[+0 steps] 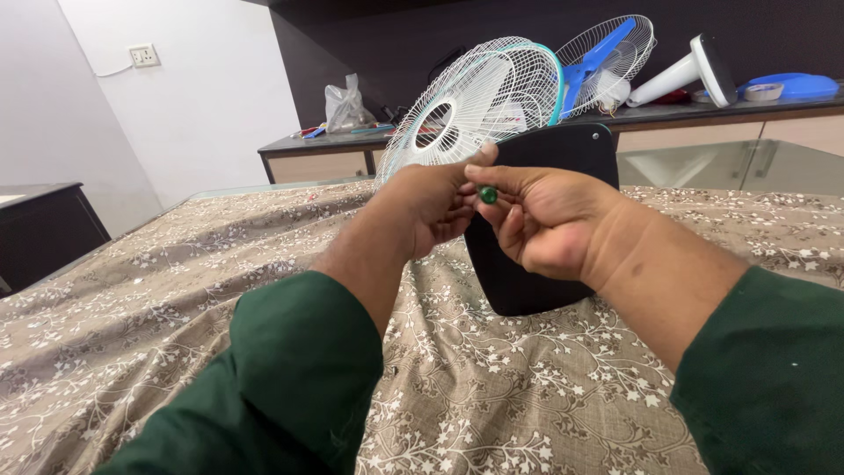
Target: The person reassembles a table fan by attaching the fan blades to the motor hub, securing them with a black cap, and then fastening the front and rear wire cages to the fan body using a screwdriver.
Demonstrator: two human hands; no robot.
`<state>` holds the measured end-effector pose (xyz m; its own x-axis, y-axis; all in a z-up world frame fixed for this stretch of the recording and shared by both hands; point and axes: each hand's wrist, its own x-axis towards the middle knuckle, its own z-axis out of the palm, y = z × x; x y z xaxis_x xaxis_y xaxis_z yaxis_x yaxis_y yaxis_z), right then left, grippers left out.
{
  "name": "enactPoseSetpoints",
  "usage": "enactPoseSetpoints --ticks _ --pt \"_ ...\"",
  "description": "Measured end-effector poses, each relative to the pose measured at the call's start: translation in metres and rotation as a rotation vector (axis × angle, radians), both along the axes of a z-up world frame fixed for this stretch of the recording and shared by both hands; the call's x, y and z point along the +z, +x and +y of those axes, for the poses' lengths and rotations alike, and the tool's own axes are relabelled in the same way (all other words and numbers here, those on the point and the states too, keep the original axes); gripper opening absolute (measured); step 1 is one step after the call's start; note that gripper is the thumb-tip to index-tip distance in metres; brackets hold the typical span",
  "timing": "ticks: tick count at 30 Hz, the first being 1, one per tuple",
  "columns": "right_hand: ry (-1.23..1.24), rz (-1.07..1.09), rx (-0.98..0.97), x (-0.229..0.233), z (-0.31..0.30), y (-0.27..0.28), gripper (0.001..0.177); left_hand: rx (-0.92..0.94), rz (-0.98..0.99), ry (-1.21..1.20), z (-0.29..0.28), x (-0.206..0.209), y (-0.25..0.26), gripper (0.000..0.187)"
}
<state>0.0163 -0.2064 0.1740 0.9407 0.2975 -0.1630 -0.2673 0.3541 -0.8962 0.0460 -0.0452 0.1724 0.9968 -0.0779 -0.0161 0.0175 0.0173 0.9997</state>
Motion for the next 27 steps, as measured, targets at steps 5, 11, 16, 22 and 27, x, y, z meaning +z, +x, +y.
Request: enactPoseSetpoints --ticks 5,11,16,22,27 --pt "-0.018 -0.021 0.014 0.0 0.001 -0.007 0.019 -0.12 0.174 -0.276 -0.001 -0.005 0.01 0.033" --pt "0.096 -0.016 0.165 -0.012 -0.014 -0.005 0.027 -0.055 0.21 -0.353 -0.009 -0.012 0.004 0.03" --pt "0.278 0.013 0.386 -0.016 -0.023 -0.015 0.036 -0.211 0.202 -0.517 -0.009 -0.013 -0.011 0.031" --pt "0.413 0.128 0.29 -0.019 -0.021 -0.01 0.019 -0.136 0.177 -0.473 -0.007 -0.013 -0.019 0.028" --pt "0.333 0.179 0.252 -0.028 -0.013 0.007 0.019 -0.072 0.114 -0.278 -0.004 -0.016 -0.01 0.033"
